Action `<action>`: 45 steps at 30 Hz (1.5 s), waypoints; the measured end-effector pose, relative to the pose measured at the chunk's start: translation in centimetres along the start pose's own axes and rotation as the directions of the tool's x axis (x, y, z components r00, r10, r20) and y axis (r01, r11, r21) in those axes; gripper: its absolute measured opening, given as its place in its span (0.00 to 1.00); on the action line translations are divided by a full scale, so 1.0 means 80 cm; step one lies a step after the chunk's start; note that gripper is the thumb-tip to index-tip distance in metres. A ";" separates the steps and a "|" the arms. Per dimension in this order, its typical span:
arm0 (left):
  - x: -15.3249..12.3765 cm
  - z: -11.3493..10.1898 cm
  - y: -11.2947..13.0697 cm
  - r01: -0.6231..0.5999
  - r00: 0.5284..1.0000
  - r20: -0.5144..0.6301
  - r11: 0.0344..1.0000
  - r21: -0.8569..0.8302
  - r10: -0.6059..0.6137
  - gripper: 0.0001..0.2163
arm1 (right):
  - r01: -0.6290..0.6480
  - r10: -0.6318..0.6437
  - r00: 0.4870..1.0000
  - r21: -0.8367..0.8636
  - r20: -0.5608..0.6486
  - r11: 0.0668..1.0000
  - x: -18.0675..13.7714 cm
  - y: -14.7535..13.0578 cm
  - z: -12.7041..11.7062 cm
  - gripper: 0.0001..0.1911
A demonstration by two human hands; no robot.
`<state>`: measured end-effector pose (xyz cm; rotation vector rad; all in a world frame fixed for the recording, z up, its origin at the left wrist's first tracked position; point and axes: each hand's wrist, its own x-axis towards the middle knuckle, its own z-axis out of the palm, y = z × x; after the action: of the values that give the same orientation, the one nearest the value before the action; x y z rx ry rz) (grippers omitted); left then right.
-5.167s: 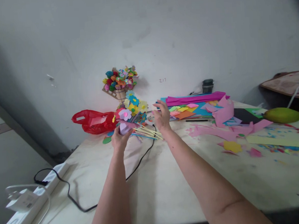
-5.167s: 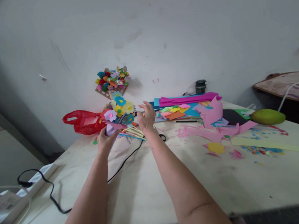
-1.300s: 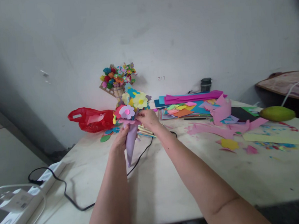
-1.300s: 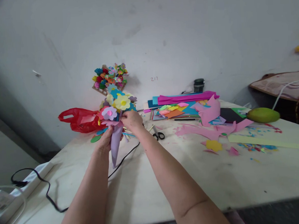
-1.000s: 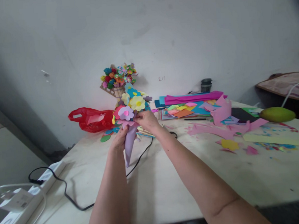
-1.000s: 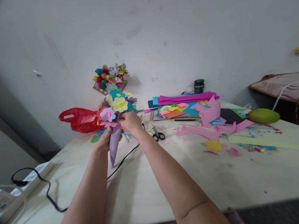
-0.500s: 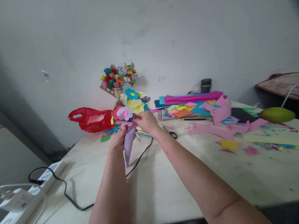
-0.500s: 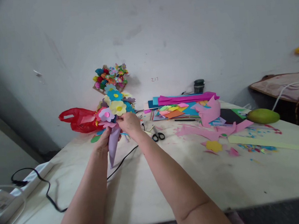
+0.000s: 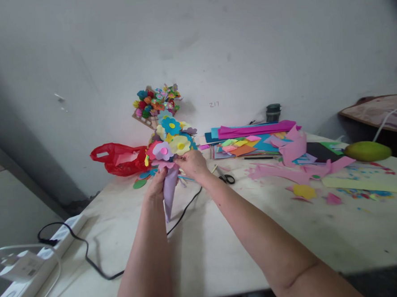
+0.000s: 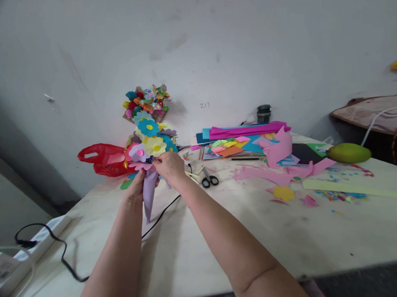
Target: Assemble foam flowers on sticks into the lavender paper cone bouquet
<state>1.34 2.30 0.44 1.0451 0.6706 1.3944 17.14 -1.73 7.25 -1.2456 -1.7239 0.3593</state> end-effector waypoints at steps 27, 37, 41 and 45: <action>-0.011 0.007 0.020 -0.171 0.982 -0.071 0.983 0.073 0.176 0.26 | 0.023 -0.075 0.996 0.716 0.042 0.698 -0.011 -0.005 0.021 0.09; -0.003 -0.002 0.015 -0.228 0.968 -0.095 0.973 0.038 0.231 0.23 | 0.268 -0.247 0.963 0.323 -0.105 0.908 -0.011 0.011 0.026 0.11; -0.002 0.000 0.016 -0.265 0.956 -0.123 0.964 0.026 0.266 0.25 | 0.265 -0.223 0.963 0.409 -0.148 0.873 -0.015 0.014 0.040 0.14; -0.003 0.001 0.017 -0.271 0.953 -0.142 0.963 -0.012 0.266 0.27 | 0.138 -0.052 0.985 0.555 -0.167 0.820 -0.027 0.009 0.063 0.17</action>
<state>0.77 1.86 1.61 1.0492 0.6209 1.7215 13.55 -1.89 3.05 -0.7237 -1.3989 0.6510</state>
